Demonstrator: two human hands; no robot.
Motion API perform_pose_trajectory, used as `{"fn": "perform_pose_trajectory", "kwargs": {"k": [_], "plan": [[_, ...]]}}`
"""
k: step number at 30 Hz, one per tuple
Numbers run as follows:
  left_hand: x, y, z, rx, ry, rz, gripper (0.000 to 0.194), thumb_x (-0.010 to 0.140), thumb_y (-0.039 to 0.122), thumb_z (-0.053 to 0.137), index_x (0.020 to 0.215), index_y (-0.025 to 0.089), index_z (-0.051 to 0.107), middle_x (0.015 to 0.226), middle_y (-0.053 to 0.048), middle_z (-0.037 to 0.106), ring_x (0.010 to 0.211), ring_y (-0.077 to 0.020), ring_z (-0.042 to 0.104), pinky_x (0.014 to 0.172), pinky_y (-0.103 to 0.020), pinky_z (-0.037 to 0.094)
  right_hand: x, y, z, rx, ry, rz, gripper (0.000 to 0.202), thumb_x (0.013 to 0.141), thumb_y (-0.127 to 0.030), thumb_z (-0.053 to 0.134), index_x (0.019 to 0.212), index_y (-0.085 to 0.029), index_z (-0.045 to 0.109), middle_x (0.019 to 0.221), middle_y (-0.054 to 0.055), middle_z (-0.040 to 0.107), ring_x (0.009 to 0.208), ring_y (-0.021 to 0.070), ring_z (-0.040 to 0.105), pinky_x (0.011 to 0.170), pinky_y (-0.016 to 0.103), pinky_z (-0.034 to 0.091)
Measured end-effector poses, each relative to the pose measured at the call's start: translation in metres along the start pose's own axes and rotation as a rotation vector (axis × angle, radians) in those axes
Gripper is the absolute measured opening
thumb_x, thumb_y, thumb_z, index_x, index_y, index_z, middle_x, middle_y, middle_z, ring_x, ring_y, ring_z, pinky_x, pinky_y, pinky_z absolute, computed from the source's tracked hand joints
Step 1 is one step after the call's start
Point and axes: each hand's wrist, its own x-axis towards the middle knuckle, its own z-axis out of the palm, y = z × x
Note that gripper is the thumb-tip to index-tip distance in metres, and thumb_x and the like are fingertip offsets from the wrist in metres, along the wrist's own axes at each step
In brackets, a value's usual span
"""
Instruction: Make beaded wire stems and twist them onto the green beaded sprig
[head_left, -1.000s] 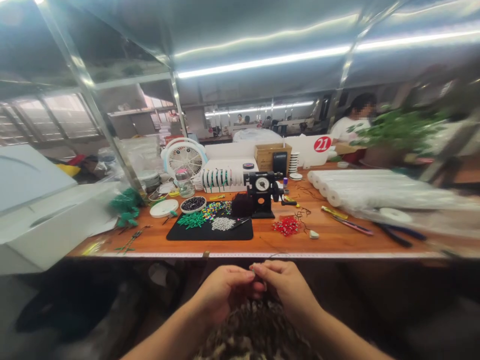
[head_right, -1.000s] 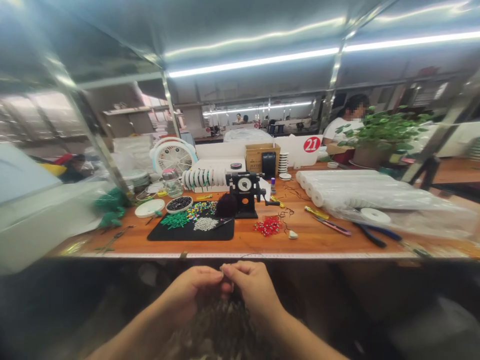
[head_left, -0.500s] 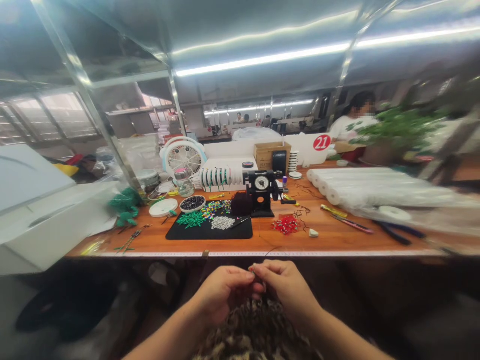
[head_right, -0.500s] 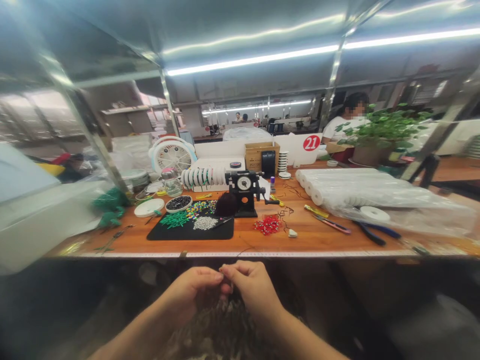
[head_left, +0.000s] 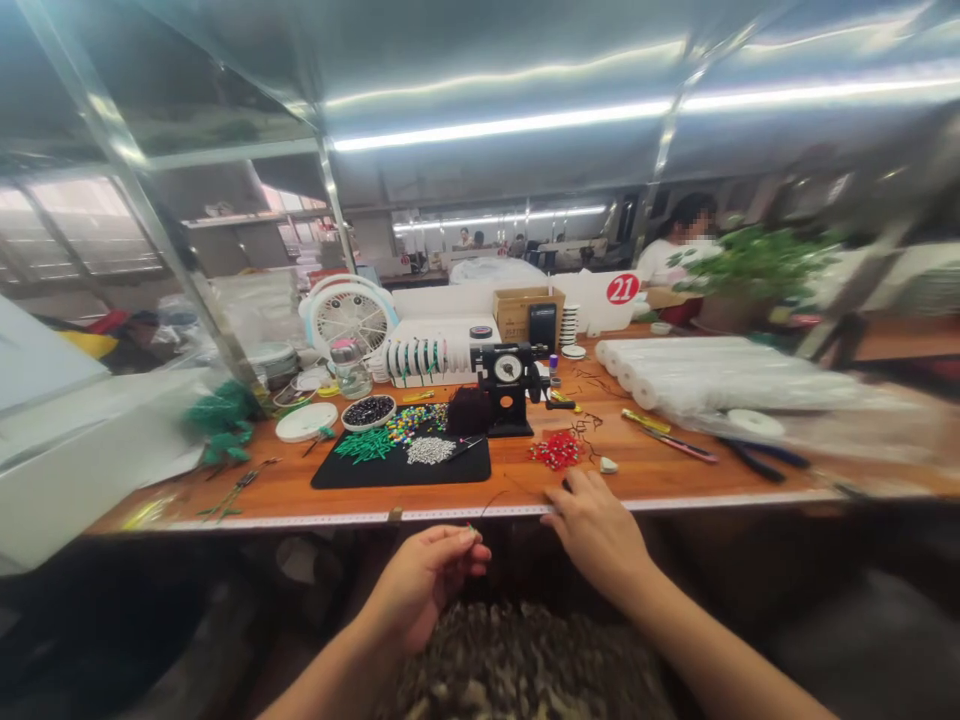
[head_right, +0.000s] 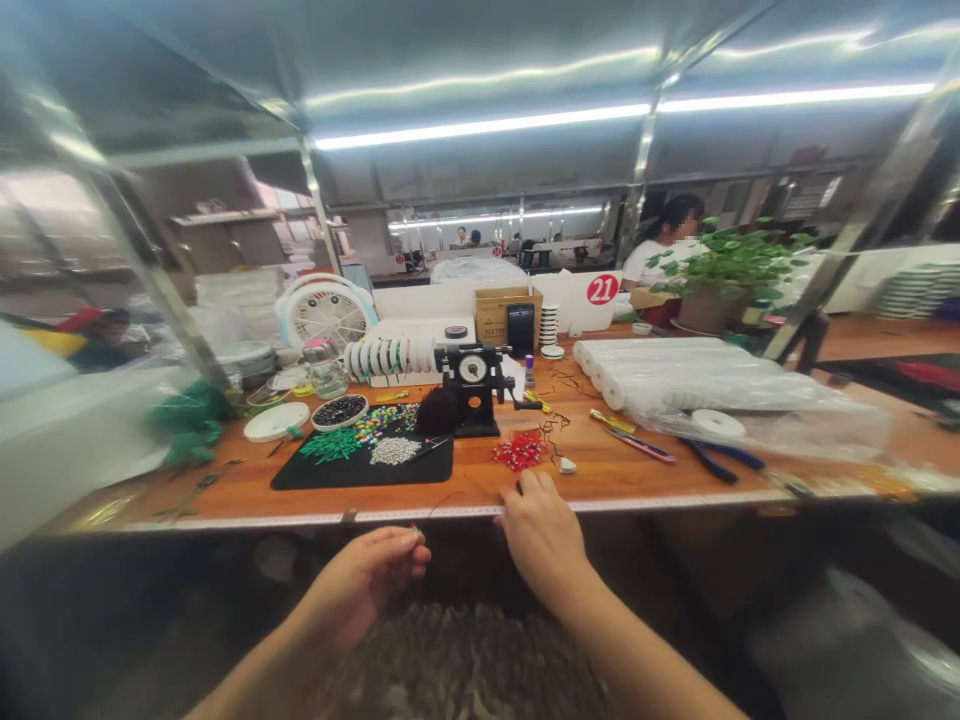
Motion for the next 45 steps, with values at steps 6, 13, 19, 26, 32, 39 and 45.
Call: {"fn": "perform_pose_trajectory", "kwargs": {"k": [6, 13, 19, 26, 32, 39, 45], "plan": [[0.007, -0.006, -0.001, 0.013, 0.05, -0.028, 0.014, 0.068, 0.021, 0.072, 0.073, 0.01, 0.065, 0.071, -0.006, 0.071, 0.059, -0.0106, 0.062, 0.055, -0.018, 0.041, -0.016, -0.016, -0.01, 0.098, 0.004, 0.011, 0.021, 0.085, -0.013, 0.048, 0.071, -0.017, 0.063, 0.073, 0.008, 0.056, 0.072, 0.0215, 0.054, 0.063, 0.031, 0.04], [0.023, -0.001, 0.028, 0.015, -0.01, -0.13, 0.008, 0.07, 0.017, 0.067, 0.072, 0.011, 0.062, 0.074, -0.009, 0.073, 0.062, -0.0137, 0.066, 0.045, -0.017, 0.033, -0.033, -0.046, -0.009, 0.696, -0.116, 0.002, 0.02, 0.084, -0.018, 0.051, 0.068, -0.018, 0.064, 0.07, 0.003, 0.058, 0.063, 0.014, 0.055, 0.059, 0.023, 0.041], [0.041, 0.013, 0.04, -0.004, -0.061, -0.185, 0.006, 0.073, 0.011, 0.061, 0.067, 0.01, 0.061, 0.056, -0.003, 0.064, 0.054, -0.0108, 0.063, 0.042, -0.015, 0.038, -0.033, -0.044, 0.0, 0.686, -0.15, -0.077, 0.023, 0.086, -0.017, 0.046, 0.073, -0.017, 0.065, 0.074, 0.006, 0.062, 0.067, 0.0167, 0.057, 0.062, 0.026, 0.042], [0.046, 0.045, 0.033, 0.101, -0.191, -0.202, 0.004, 0.069, 0.011, 0.061, 0.067, 0.008, 0.064, 0.058, -0.004, 0.063, 0.055, -0.0138, 0.063, 0.051, -0.02, 0.049, 0.019, -0.016, -0.004, 1.102, -0.086, 0.249, 0.018, 0.084, -0.033, 0.052, 0.087, -0.018, 0.06, 0.079, 0.004, 0.062, 0.061, 0.0146, 0.056, 0.058, 0.027, 0.046], [0.045, 0.06, 0.035, 0.194, -0.251, -0.186, 0.013, 0.071, 0.013, 0.056, 0.072, 0.006, 0.067, 0.071, -0.008, 0.069, 0.06, -0.0147, 0.065, 0.056, -0.022, 0.05, 0.037, -0.021, 0.005, 1.224, -0.217, 0.192, 0.021, 0.081, -0.034, 0.055, 0.081, -0.016, 0.066, 0.068, 0.001, 0.065, 0.061, 0.0151, 0.059, 0.058, 0.026, 0.046], [0.045, 0.058, 0.036, 0.239, -0.265, -0.178, 0.012, 0.069, 0.013, 0.058, 0.071, 0.007, 0.068, 0.07, -0.007, 0.069, 0.06, -0.0137, 0.065, 0.057, -0.022, 0.05, 0.032, -0.024, 0.002, 1.184, -0.154, 0.194, 0.019, 0.08, -0.027, 0.056, 0.074, -0.016, 0.07, 0.069, 0.003, 0.068, 0.068, 0.0183, 0.06, 0.063, 0.027, 0.042], [0.048, 0.055, 0.034, 0.277, -0.281, -0.145, 0.01, 0.066, 0.015, 0.059, 0.069, 0.01, 0.068, 0.069, -0.005, 0.068, 0.06, -0.0128, 0.064, 0.058, -0.022, 0.049, 0.033, -0.026, 0.0, 1.191, -0.164, 0.23, 0.021, 0.08, -0.028, 0.056, 0.073, -0.015, 0.071, 0.068, 0.004, 0.069, 0.067, 0.0188, 0.06, 0.063, 0.027, 0.042]]}}
